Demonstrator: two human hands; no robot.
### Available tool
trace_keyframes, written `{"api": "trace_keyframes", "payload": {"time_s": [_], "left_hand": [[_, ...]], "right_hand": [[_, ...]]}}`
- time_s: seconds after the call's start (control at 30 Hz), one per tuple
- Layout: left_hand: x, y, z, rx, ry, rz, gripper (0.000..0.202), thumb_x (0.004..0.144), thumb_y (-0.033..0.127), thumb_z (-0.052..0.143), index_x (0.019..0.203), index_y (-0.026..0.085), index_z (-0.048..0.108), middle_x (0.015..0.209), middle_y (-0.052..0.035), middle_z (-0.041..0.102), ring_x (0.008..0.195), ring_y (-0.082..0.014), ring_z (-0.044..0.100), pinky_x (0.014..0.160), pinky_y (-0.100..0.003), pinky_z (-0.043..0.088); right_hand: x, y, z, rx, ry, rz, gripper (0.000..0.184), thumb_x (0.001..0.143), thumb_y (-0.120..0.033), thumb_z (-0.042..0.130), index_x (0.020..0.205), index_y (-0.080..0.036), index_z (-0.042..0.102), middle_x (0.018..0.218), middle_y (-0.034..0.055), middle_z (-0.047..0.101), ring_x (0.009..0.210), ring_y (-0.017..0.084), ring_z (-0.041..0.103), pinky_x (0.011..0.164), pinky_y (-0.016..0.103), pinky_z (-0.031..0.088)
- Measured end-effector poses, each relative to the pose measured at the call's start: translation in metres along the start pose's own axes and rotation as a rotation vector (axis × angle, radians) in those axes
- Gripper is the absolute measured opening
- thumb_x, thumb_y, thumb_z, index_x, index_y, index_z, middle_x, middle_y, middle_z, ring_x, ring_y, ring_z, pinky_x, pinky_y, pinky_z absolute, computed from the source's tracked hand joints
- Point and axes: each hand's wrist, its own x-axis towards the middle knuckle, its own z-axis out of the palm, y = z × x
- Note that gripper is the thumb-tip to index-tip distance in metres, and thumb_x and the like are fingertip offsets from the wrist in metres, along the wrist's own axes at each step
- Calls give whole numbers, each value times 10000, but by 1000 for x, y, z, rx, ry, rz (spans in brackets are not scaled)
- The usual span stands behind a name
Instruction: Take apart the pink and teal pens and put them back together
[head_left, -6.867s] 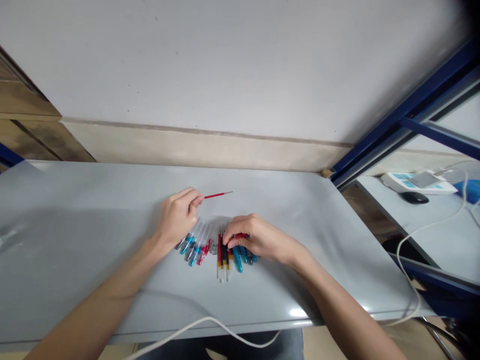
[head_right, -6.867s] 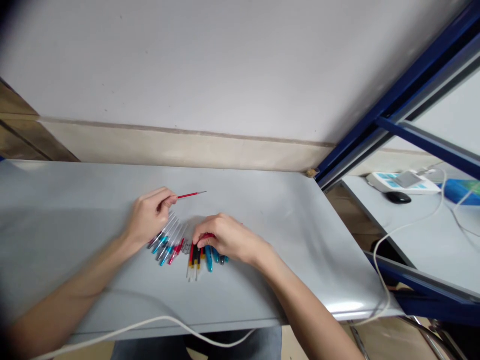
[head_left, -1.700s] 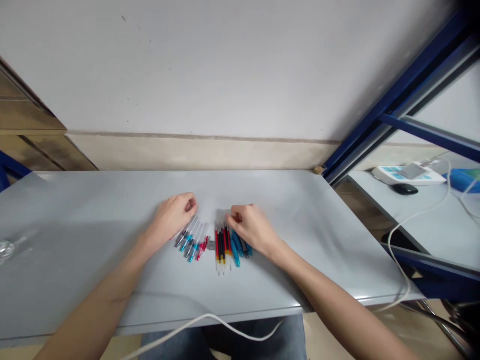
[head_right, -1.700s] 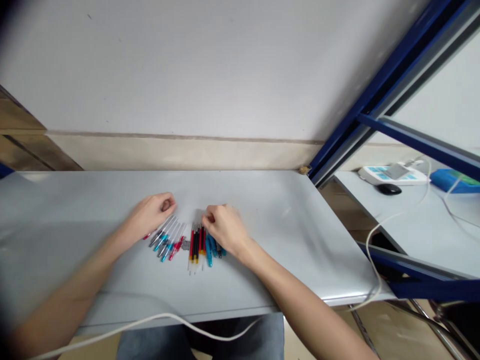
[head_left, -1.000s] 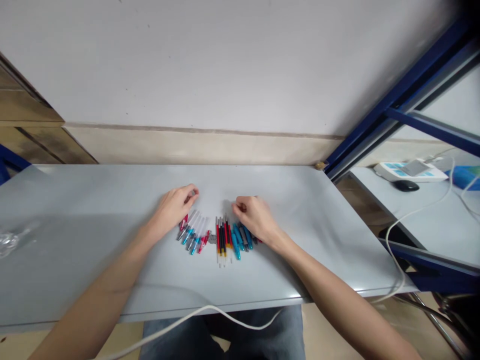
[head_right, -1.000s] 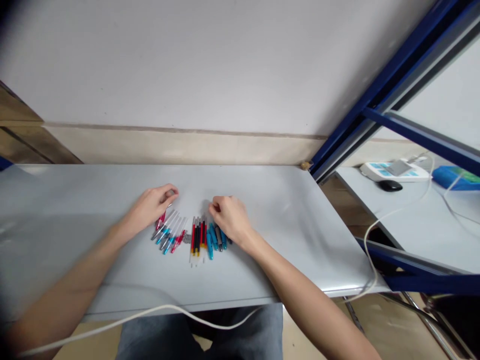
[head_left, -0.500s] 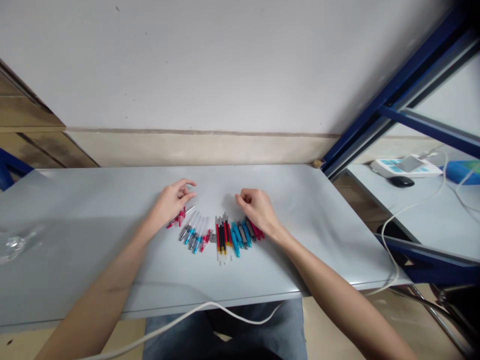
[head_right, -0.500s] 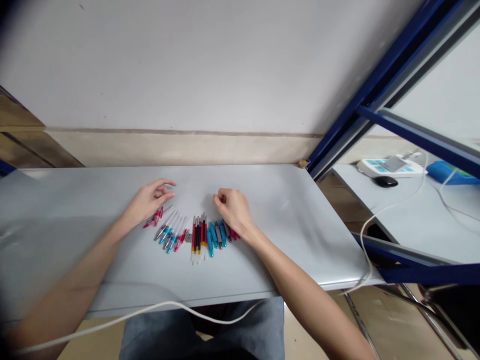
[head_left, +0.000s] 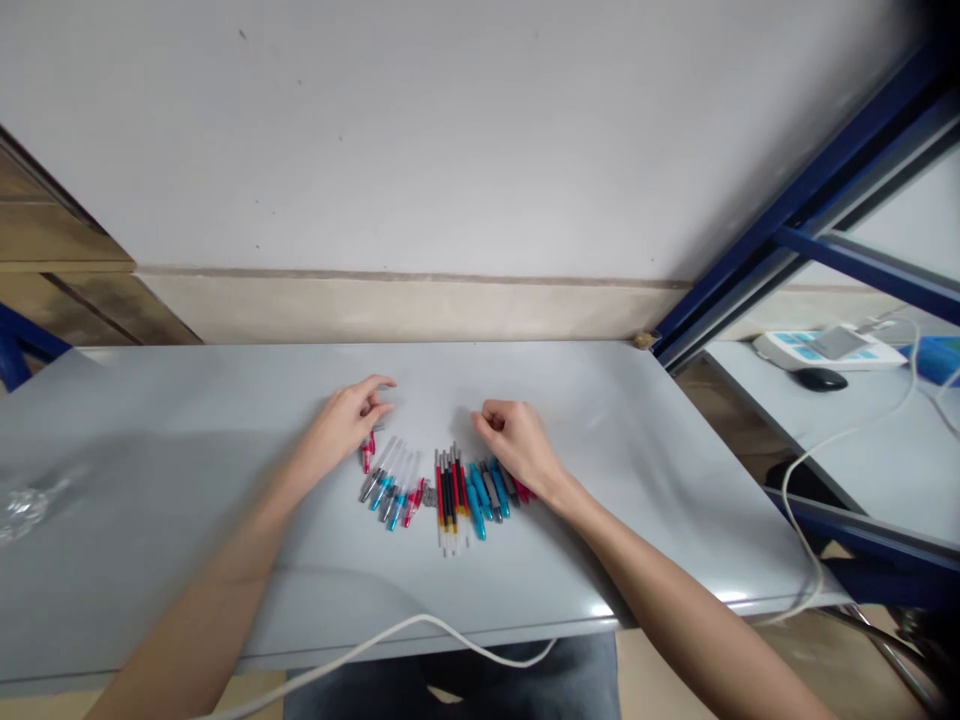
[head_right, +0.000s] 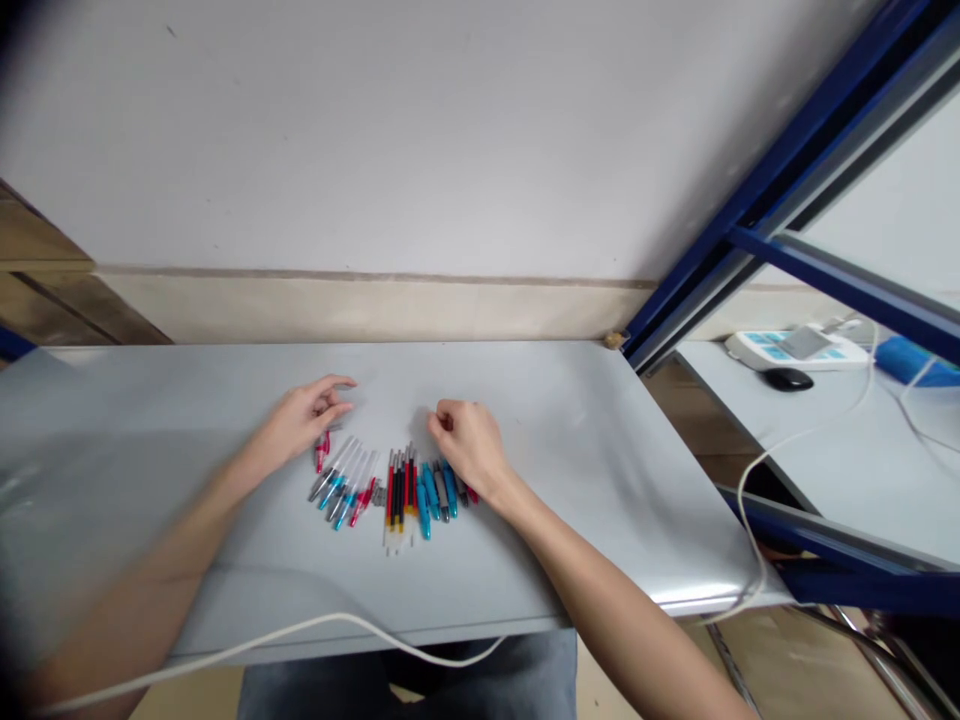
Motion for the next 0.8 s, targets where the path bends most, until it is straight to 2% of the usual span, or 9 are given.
{"api": "trace_keyframes", "payload": {"time_s": [0.13, 0.3, 0.4, 0.53, 0.63, 0.8], "left_hand": [[-1, 5, 1, 4, 0, -27, 330, 932, 399, 532, 1209, 245, 620, 763, 33, 553, 605, -129, 535, 654, -258, 435], [-3, 12, 1, -35, -3, -81, 334, 931, 438, 519, 1173, 238, 633, 708, 41, 506, 551, -128, 467, 575, -252, 383], [-3, 13, -7, -111, 9, -90, 326, 911, 460, 572, 1137, 240, 653, 683, 50, 461, 562, -123, 457, 596, -249, 390], [-3, 11, -25, -221, 33, -135, 318, 821, 514, 704, 927, 214, 715, 670, 40, 486, 534, -103, 433, 553, -242, 386], [-4, 12, -34, -239, 87, -141, 342, 765, 529, 769, 876, 207, 733, 671, 32, 508, 534, -93, 434, 538, -234, 383], [-7, 21, -34, -221, 181, -113, 333, 774, 516, 769, 915, 215, 742, 679, 29, 508, 555, -95, 460, 543, -233, 382]], "right_hand": [[0, 0, 0, -14, 5, -5, 374, 928, -278, 508, 624, -214, 300, 574, -59, 295, 587, 123, 215, 585, 275, 213], [0, -1, -1, -29, -7, -5, 364, 925, -259, 504, 631, -218, 294, 585, -55, 285, 589, 127, 199, 583, 276, 210], [-1, -1, -2, -28, -24, -15, 370, 929, -256, 500, 632, -218, 282, 587, -55, 262, 585, 129, 183, 573, 278, 204], [-2, -2, -3, -35, -41, -19, 371, 935, -263, 495, 635, -218, 281, 592, -53, 251, 583, 128, 177, 574, 282, 200], [-3, -3, -2, -42, -55, -19, 362, 936, -259, 487, 633, -219, 295, 588, -51, 267, 578, 127, 188, 573, 284, 197], [-4, -3, 0, -38, -58, -31, 348, 931, -249, 493, 640, -216, 304, 582, -51, 298, 573, 127, 206, 571, 281, 197]]}}
